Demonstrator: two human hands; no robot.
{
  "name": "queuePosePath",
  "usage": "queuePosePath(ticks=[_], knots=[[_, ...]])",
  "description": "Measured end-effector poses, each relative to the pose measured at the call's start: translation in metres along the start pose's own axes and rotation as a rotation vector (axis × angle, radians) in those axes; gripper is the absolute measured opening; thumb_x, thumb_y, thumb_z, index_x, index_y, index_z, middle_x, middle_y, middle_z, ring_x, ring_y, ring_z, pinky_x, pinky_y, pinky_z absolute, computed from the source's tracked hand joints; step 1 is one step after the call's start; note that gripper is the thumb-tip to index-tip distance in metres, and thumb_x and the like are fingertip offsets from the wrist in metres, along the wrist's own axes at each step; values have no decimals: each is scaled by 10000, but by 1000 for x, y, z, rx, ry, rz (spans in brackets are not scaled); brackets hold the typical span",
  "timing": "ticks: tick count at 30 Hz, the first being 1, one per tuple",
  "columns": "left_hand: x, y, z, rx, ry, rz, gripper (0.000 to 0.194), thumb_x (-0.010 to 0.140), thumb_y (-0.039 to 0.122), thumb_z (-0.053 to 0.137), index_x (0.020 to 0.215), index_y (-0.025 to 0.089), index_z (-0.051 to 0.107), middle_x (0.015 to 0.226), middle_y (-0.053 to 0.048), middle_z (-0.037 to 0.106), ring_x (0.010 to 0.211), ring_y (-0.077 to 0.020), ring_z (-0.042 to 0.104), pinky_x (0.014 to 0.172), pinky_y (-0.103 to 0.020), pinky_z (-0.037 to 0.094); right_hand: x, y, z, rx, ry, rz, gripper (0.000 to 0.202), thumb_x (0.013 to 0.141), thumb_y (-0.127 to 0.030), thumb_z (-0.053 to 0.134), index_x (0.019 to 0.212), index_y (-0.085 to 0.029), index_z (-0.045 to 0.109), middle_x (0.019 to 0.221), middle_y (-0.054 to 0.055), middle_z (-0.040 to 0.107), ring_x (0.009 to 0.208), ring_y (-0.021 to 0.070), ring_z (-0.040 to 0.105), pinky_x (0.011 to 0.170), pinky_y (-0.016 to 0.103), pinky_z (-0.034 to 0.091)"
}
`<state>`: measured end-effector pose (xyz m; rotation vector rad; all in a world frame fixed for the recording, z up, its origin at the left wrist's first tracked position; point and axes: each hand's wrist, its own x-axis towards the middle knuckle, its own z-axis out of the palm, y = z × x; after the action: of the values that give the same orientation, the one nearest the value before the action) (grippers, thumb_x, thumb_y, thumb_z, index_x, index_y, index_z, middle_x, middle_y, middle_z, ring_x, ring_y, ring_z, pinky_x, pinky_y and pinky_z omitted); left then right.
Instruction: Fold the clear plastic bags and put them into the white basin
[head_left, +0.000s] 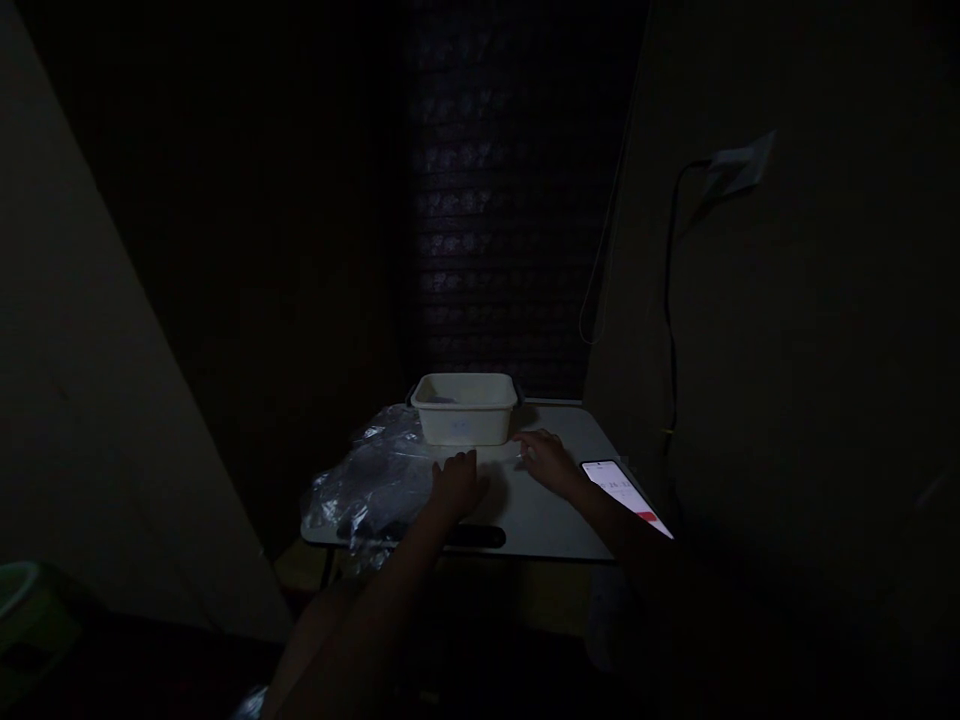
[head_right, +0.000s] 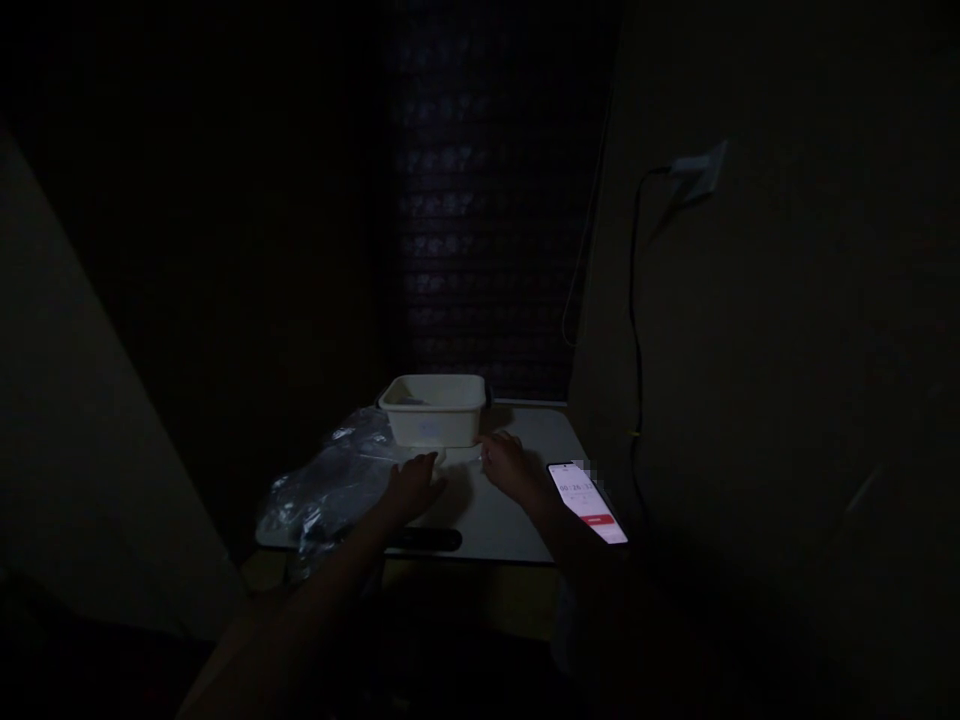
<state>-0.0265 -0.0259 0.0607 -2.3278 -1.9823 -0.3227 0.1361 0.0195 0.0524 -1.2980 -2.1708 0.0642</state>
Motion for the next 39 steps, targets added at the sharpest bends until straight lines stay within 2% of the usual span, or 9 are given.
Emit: queuePosePath(ticks=[3,6,9,13,17,21,27,35,39], knots=[[1,-1,0,7,1,-9,431,680,369,331,1044,138,341,992,-101,472,894,-225,423,738,-401,302,-23,5,2,-24,-44,-25,369,569,-70,418,907,-207,479,796,9,522,819,135,415,722,267,271],[1,0,2,22,-25,17,409,684,354,321,1021,128,369,975,-105,482,884,-222,433,723,-377,323,-51,18,0,-83,-159,-51,407,529,-59,410,900,-209,485,865,13,518,840,145,410,732,275,268],[1,8,10,6,-85,157,403,698,327,296,1024,104,378,1011,-119,463,907,-197,426,742,-319,327,-68,30,-5,-125,-201,2,395,546,-70,370,905,-176,498,912,37,518,875,150,409,758,275,271],[0,29,31,-14,-109,427,606,657,440,337,1138,86,234,1189,-132,275,1088,-208,207,851,-339,216,-67,30,1,-174,-196,118,413,660,-143,288,1056,-130,404,1075,72,436,989,152,356,825,283,246],[2,44,53,-18,-136,535,758,611,539,337,1184,93,116,1238,-135,151,1118,-225,99,879,-371,133,-60,14,21,-206,-232,-13,440,758,-301,172,1142,-120,287,1199,84,283,1102,163,188,877,334,170],[4,47,65,4,-158,530,780,608,582,284,1197,119,65,1250,-126,106,1119,-242,73,878,-399,87,-60,7,38,-278,-286,-23,470,769,-353,122,1161,-127,248,1229,103,207,1125,203,88,875,422,91],[-1,48,72,52,-143,454,761,617,601,217,1194,117,110,1240,-122,156,1117,-259,56,864,-446,49,-63,17,46,-271,-419,8,453,771,-356,119,1171,-172,226,1242,92,168,1128,215,42,851,478,58],[-5,52,61,93,-183,457,736,628,587,217,1191,121,128,1239,-129,156,1111,-279,66,844,-474,53,-64,20,41,-253,-469,-58,442,770,-350,123,1180,-200,191,1249,79,148,1130,212,13,834,508,29],[-6,54,56,87,-182,450,736,621,586,233,1186,123,149,1233,-130,177,1105,-283,90,841,-480,54,-63,20,41,-243,-491,0,449,765,-374,118,1175,-214,206,1251,62,148,1131,206,1,839,500,35]])
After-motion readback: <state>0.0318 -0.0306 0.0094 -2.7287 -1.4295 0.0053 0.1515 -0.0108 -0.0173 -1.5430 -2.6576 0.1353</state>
